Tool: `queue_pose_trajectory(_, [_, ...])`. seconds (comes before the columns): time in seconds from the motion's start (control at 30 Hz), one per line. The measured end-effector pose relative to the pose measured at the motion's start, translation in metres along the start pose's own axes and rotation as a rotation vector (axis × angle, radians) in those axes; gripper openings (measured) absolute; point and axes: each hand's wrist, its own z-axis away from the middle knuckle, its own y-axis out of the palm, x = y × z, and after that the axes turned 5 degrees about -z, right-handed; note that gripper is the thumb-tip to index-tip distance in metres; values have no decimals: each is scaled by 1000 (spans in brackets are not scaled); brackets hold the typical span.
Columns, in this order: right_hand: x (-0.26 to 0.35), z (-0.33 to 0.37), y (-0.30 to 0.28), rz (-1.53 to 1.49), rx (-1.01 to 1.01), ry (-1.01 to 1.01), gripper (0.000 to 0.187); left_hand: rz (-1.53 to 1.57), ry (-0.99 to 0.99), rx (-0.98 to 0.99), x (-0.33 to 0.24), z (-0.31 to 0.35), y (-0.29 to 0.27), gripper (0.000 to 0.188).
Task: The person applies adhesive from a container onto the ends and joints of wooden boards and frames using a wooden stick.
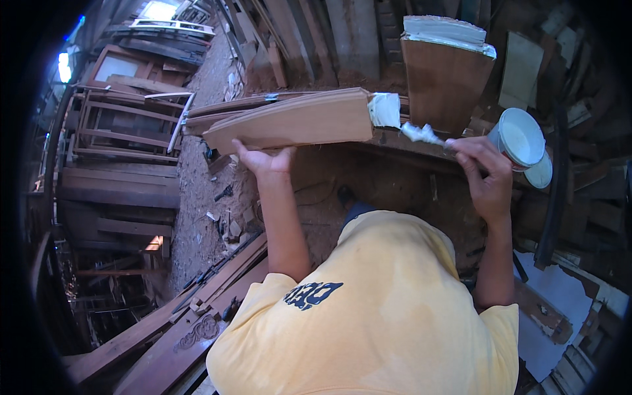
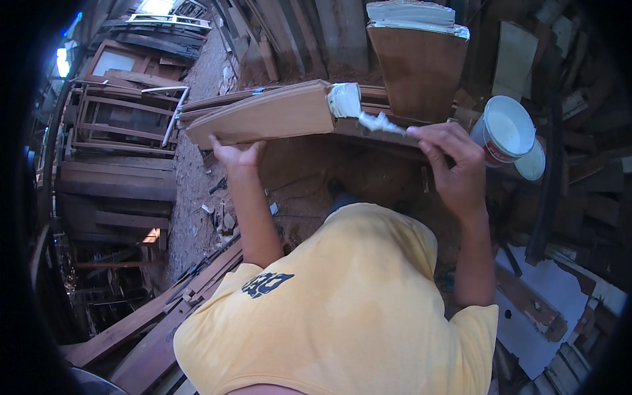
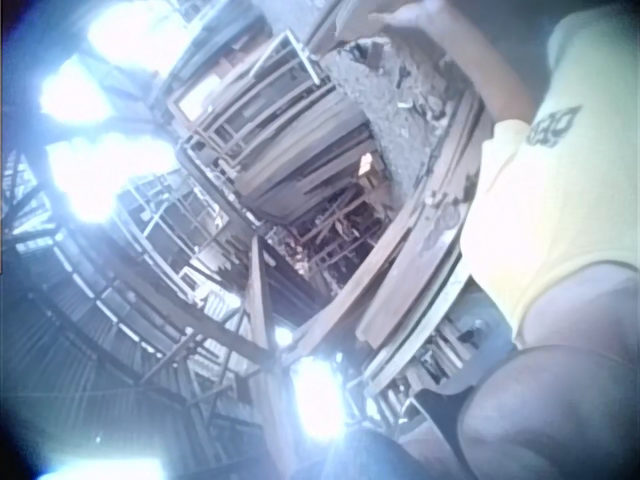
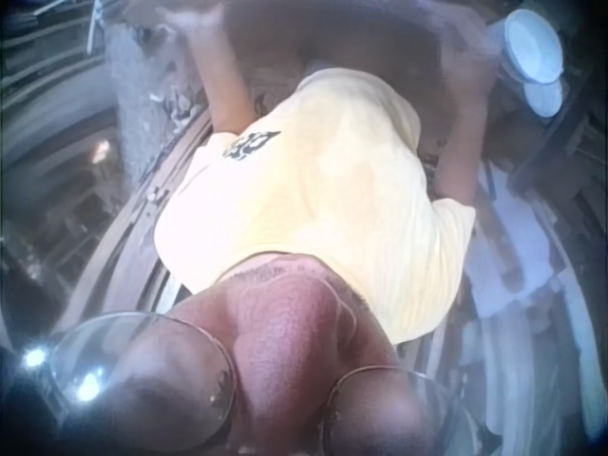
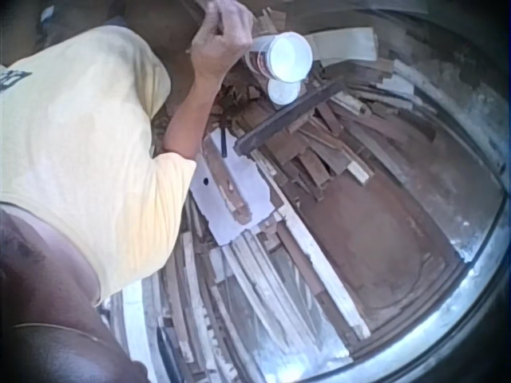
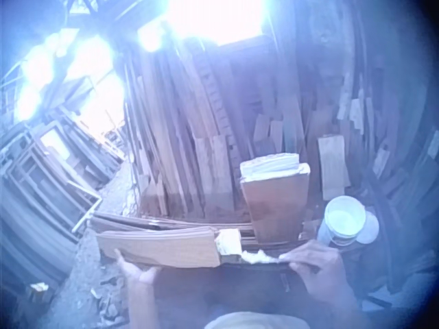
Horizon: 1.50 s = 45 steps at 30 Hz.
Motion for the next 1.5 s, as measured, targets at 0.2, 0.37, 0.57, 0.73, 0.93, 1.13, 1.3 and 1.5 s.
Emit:
queue_pose_trajectory(0.2, [28, 0, 21, -337, -102, 303, 18, 313, -55, 440, -5, -19, -3, 62])
queue_pose_trajectory(0.37, [28, 4, 26, -282, -36, 217, 17, 366, -145, 654, -13, -27, 3, 38])
queue_pose_trajectory(0.57, [24, -6, 7, 129, 57, -162, 21, 498, -279, 811, -17, -37, 7, 22])
queue_pose_trajectory(0.73, [21, -12, 3, 211, -20, -115, 21, 473, -175, 801, -17, -28, 16, 30])
queue_pose_trajectory(0.93, [39, -5, 13, 34, 116, -99, 23, 376, -34, 817, -19, -39, 9, 29])
queue_pose_trajectory(1.13, [28, -4, 0, -9, 51, -111, 27, 413, -93, 711, -21, -27, 8, 38])
queue_pose_trajectory(1.3, [11, 1, 7, 148, -21, -219, 27, 210, 118, 742, -18, -29, -8, 81])
queue_pose_trajectory(1.5, [-35, 3, -53, 455, -175, 108, 15, -69, 306, -46, -9, 13, 39, 92])
